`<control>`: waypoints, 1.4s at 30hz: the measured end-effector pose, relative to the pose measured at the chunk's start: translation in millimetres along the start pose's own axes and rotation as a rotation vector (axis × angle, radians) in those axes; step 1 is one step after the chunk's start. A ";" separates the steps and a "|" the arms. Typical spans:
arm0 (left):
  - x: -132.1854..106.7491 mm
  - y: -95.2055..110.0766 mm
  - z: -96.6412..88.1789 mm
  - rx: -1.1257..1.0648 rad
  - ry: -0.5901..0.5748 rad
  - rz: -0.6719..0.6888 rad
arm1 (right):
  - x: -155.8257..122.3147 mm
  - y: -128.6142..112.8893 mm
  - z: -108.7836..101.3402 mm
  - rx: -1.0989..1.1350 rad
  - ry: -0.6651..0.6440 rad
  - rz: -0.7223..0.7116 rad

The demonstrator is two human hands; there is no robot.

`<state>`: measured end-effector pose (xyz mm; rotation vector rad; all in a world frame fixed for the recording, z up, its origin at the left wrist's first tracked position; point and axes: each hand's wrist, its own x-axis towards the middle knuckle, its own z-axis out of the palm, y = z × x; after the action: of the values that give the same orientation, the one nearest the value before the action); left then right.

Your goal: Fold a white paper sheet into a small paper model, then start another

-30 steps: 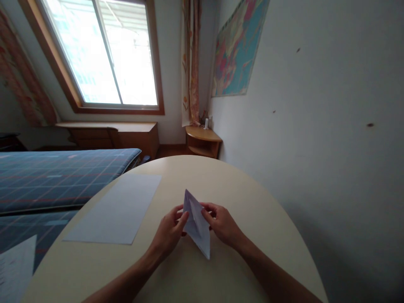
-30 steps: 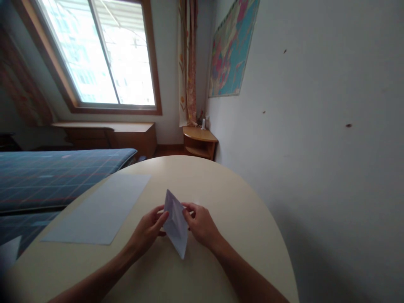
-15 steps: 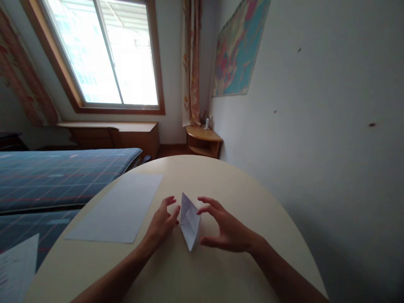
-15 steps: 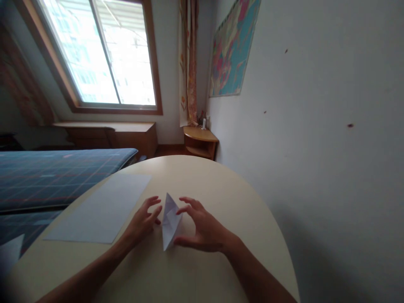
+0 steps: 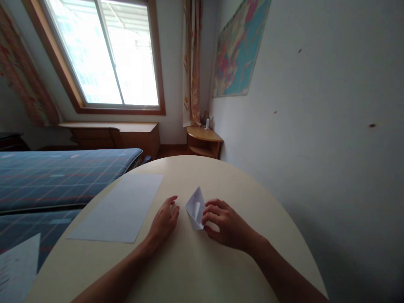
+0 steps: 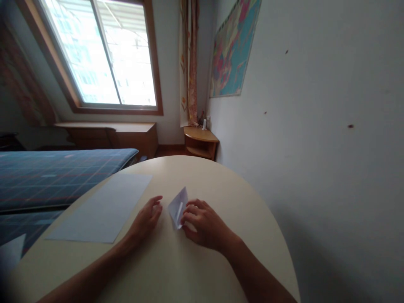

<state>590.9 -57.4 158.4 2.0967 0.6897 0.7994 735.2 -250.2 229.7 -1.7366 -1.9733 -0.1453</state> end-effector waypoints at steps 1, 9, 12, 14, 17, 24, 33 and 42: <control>-0.2 0.8 0.2 0.014 -0.015 0.011 | -0.3 4.2 -2.2 -0.006 0.004 0.016; -20.6 25.9 1.6 0.177 -0.182 0.292 | 2.0 7.6 7.1 -0.059 0.034 0.088; -27.2 29.2 5.7 0.232 -0.224 0.323 | 4.3 -0.9 14.2 -0.056 0.037 0.083; -27.6 28.4 7.7 0.228 -0.226 0.293 | 5.5 -4.6 16.3 -0.030 0.031 0.074; -23.5 25.7 7.5 0.163 -0.205 0.251 | 4.8 0.5 13.1 0.024 0.062 0.104; -8.9 18.2 -0.2 -0.056 -0.118 0.186 | -14.7 58.5 -3.9 0.076 0.293 0.326; 4.3 5.4 -5.5 -0.187 -0.108 0.111 | -22.1 65.9 -9.3 0.297 0.102 0.383; 11.5 -3.7 -7.7 -0.151 -0.069 0.051 | -27.1 79.4 -9.3 0.347 0.067 0.439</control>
<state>592.0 -43.8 162.8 2.0019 0.5241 0.7789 815.2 -264.0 206.8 -1.8473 -1.4237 0.2708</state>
